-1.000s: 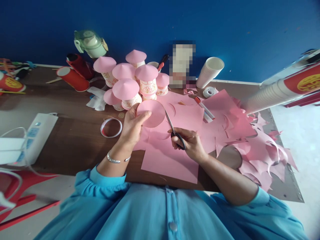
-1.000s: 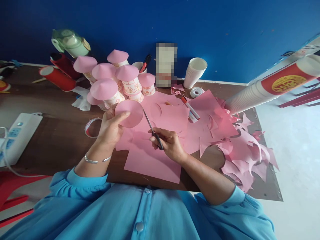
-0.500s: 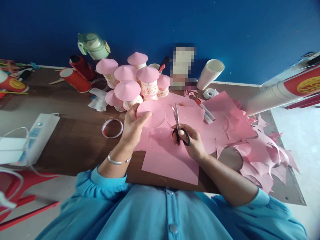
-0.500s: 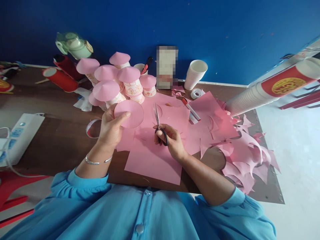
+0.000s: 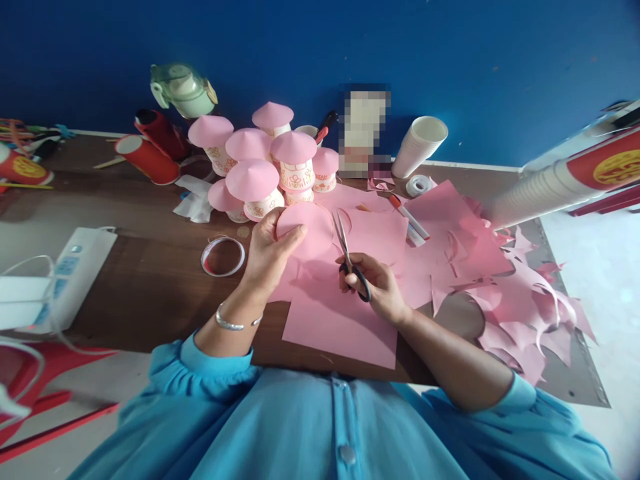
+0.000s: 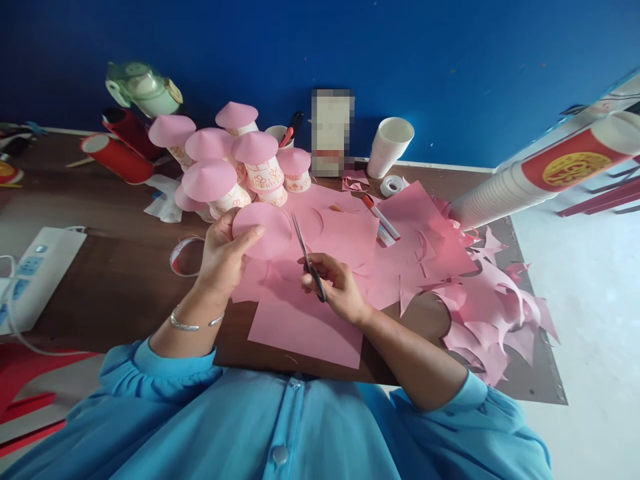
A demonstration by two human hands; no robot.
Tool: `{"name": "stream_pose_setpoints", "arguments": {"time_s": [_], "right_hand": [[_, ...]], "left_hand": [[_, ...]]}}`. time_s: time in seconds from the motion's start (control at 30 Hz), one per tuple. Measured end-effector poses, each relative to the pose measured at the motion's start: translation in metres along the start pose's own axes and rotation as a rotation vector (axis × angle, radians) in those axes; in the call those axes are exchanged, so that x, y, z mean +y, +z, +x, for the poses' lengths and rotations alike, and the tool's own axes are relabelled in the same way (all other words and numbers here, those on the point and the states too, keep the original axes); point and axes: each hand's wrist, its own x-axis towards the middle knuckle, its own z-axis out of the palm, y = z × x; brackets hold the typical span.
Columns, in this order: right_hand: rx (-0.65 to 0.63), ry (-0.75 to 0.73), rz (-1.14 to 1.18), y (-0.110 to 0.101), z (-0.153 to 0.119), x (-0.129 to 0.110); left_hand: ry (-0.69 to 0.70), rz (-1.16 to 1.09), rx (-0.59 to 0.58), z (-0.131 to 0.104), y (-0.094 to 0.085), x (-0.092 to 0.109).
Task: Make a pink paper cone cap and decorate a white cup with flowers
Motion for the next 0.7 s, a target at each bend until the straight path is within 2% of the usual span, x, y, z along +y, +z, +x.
{"name": "stream_pose_setpoints", "arguments": {"time_s": [0.17, 0.3, 0.7], "right_hand": [[0.023, -0.015, -0.059, 0.0000, -0.0016, 0.0009], [0.034, -0.031, -0.095, 0.0002, -0.0022, 0.0016], [0.058, -0.041, -0.082, 0.0014, -0.0021, 0.0032]], "left_hand": [[-0.026, -0.040, -0.037, -0.0022, 0.0023, 0.0021], [-0.006, 0.018, -0.046, -0.0050, 0.0048, 0.0015], [-0.032, 0.040, -0.076, -0.0079, 0.0072, 0.0001]]}}
